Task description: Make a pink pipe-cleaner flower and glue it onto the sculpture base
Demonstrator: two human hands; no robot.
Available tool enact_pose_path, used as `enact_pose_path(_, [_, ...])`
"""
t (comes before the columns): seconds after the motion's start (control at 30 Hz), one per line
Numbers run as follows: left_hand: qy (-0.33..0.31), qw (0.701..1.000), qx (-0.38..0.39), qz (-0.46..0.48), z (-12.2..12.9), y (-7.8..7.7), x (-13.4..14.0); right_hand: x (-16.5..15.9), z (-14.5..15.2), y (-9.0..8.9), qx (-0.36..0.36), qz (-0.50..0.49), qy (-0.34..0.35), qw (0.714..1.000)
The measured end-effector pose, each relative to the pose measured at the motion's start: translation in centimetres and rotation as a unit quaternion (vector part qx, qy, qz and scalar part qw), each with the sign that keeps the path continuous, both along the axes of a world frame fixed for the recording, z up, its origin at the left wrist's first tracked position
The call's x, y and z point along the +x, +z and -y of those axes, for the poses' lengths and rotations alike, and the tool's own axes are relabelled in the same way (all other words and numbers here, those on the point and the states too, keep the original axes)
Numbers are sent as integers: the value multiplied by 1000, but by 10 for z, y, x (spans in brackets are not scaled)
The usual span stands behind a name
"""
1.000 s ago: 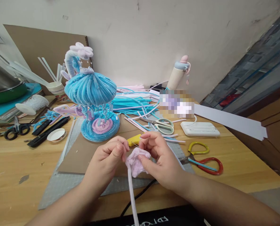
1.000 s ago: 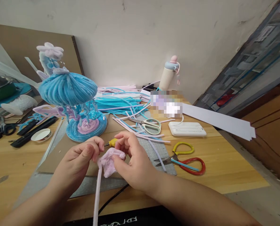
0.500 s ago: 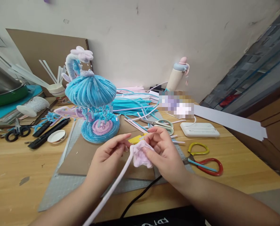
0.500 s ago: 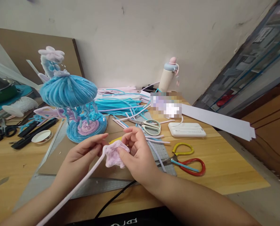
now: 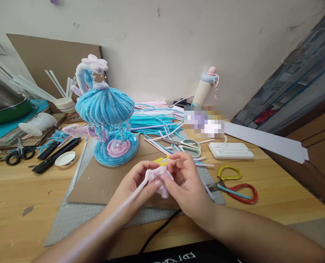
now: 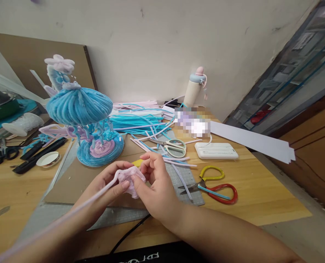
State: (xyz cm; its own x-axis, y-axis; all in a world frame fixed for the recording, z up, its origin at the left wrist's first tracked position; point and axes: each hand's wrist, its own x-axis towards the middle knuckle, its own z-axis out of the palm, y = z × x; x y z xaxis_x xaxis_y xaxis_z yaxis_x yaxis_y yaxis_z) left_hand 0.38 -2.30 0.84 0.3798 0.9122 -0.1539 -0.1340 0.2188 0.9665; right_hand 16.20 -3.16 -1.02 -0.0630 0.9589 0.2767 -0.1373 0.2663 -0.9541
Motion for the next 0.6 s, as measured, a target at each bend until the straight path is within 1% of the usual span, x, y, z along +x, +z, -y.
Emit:
enact_pose_path(0.1, [25,999,-21,-18,-1,2,0,3,2,1,20,36,12,999])
enact_pose_path(0.23, [47,998,-43,-12,-3,1,0,7,-1,4,36,59,-27,997])
enact_pose_path(0.3, [43,998,-43,-13,-4,0,1,7,-4,4,30,34,-22,999])
enact_pose_path(0.37, [41,998,-43,-20,-4,1,2,7,-6,5,14,-10,-1,1000])
enact_pose_path(0.47, [59,997,-43,-36,-5,4,3,7,-7,6,3,-62,23,998])
enact_pose_path(0.6, [75,995,-42,-39,-4,5,3,7,-8,9,15,-75,28,997])
